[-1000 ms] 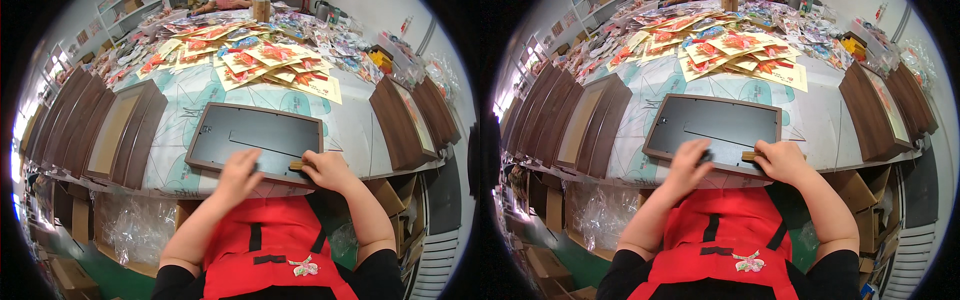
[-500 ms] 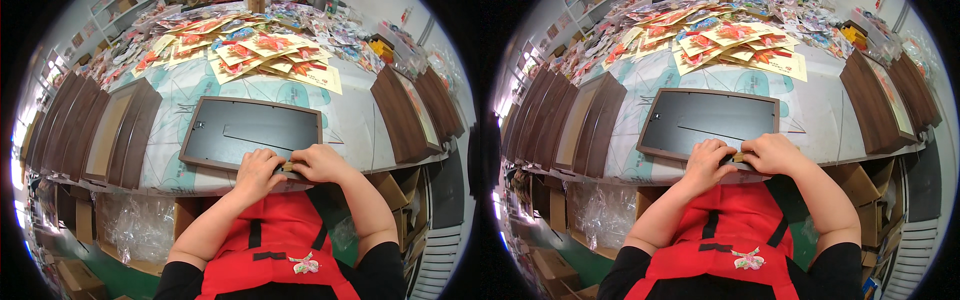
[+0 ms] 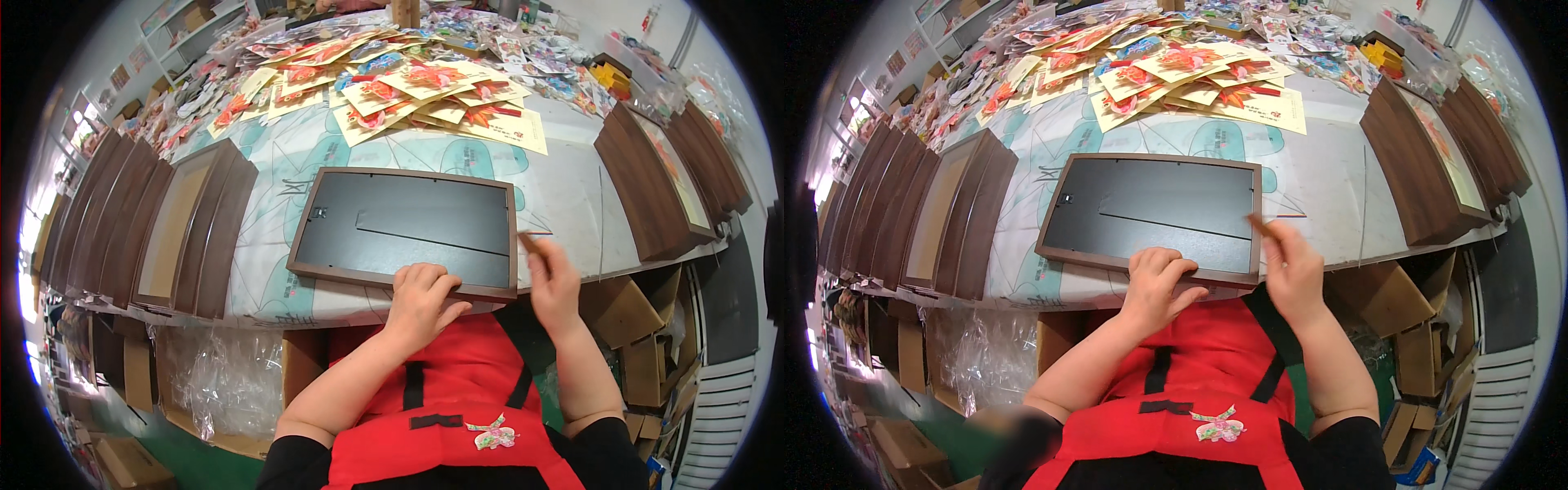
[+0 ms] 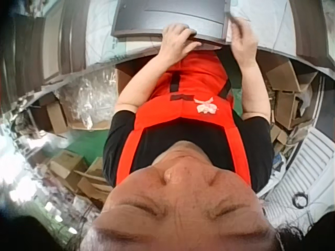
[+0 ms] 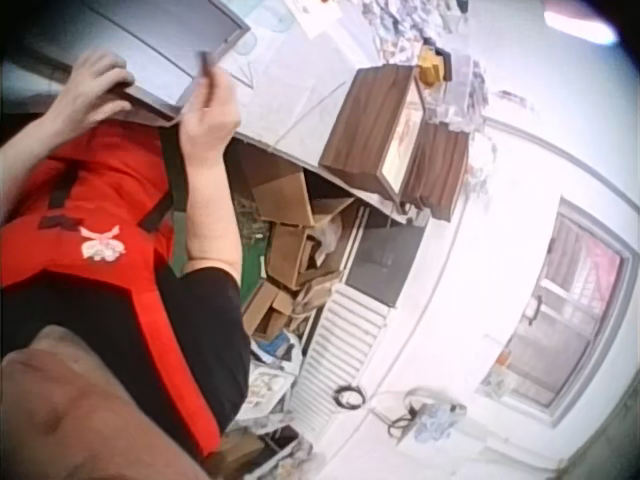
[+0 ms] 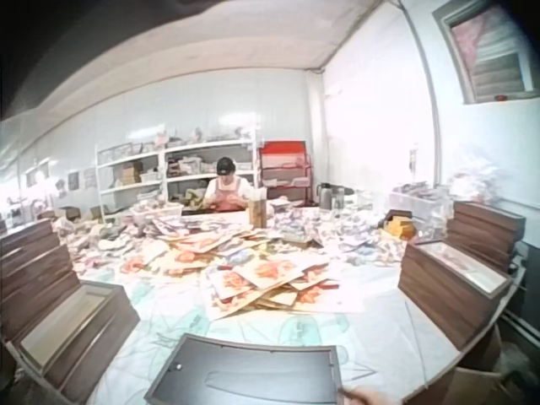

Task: The person assembles wooden picture frames by inserting a backing board and a decorative paper featuring a red fish design into the frame. They use a small wooden stick to press the backing into place and smooth the contents. The person repeats this process for multiple frames, occasionally peeling off protective plastic film from the frame's surface.

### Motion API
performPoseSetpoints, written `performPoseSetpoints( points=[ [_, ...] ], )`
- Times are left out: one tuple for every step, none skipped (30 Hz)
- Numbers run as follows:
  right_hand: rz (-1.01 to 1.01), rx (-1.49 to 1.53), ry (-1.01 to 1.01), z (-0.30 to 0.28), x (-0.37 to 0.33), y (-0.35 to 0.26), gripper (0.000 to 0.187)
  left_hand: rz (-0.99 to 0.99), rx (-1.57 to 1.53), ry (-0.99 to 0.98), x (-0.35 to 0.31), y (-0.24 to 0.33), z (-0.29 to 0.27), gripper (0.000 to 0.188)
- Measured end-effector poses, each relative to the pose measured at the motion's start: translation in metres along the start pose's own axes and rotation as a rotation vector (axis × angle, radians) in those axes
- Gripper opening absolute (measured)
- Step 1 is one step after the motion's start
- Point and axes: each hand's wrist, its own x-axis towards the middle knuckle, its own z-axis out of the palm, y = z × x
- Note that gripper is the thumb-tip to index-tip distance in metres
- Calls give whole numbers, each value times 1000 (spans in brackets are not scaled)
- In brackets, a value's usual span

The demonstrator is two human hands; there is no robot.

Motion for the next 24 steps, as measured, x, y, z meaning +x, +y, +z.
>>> performPoseSetpoints(
  points=[
    [247,143,4,-4,-1,7,17,-5,5,-11,0,-1,-2,23],
    [302,259,17,-9,-1,14,17,-11,11,-22,-1,-5,-6,22],
    [356,375,36,-12,-1,20,17,-12,17,-34,-1,-11,-10,21],
    [356,410,56,-14,-3,24,17,-12,-1,-5,-2,-23,-13,19],
    [332,364,20,-17,-3,25,17,-8,-4,8,-3,-36,-22,20],
    [310,320,-19,-21,-4,24,18,-39,-14,-2,-6,-50,-34,22],
    [290,280,-60,-23,-5,23,19,-72,-36,-27,-9,-66,-48,23],
    [262,262,-69,-22,-8,25,17,-70,-57,-19,-9,-78,-60,25],
    [251,244,-115,-23,-10,26,17,-58,-63,-50,-9,-90,-74,25],
    [235,229,-161,-23,-10,26,16,-75,9,-54,-11,-100,-88,24],
    [217,215,-209,-22,-10,24,16,-94,82,-59,-12,-103,-98,23],
    [230,213,-239,-20,-8,20,12,-163,82,-56,-11,-98,-104,19],
    [220,170,-300,-15,-6,17,10,-230,80,-54,-8,-88,-106,15],
    [208,127,-361,-10,-2,12,9,-298,78,-51,-4,-76,-107,11],
    [193,89,-424,-4,3,4,8,-241,87,-77,-5,-59,-104,20],
    [166,78,-466,4,10,-8,10,-163,84,-167,-3,-41,-101,35],
    [92,48,-504,15,12,-14,11,-87,65,-227,-4,-30,-93,47],
    [13,22,-545,24,16,-20,12,-75,71,-271,-5,-17,-87,49],
    [-65,-9,-581,31,19,-25,13,-56,74,-316,-6,-11,-82,52],
    [-102,-31,-602,38,21,-30,14,-75,76,-321,-8,-12,-80,52],
    [-139,-50,-622,45,23,-36,15,-93,82,-327,-10,-16,-77,52],
    [-176,-69,-640,51,25,-40,16,-111,87,-334,-12,-19,-75,52],
    [-204,-84,-657,55,27,-43,17,-113,51,-326,-13,-23,-75,51],
    [-231,-99,-676,59,28,-46,17,-117,13,-318,-15,-26,-75,50]
  ],
)
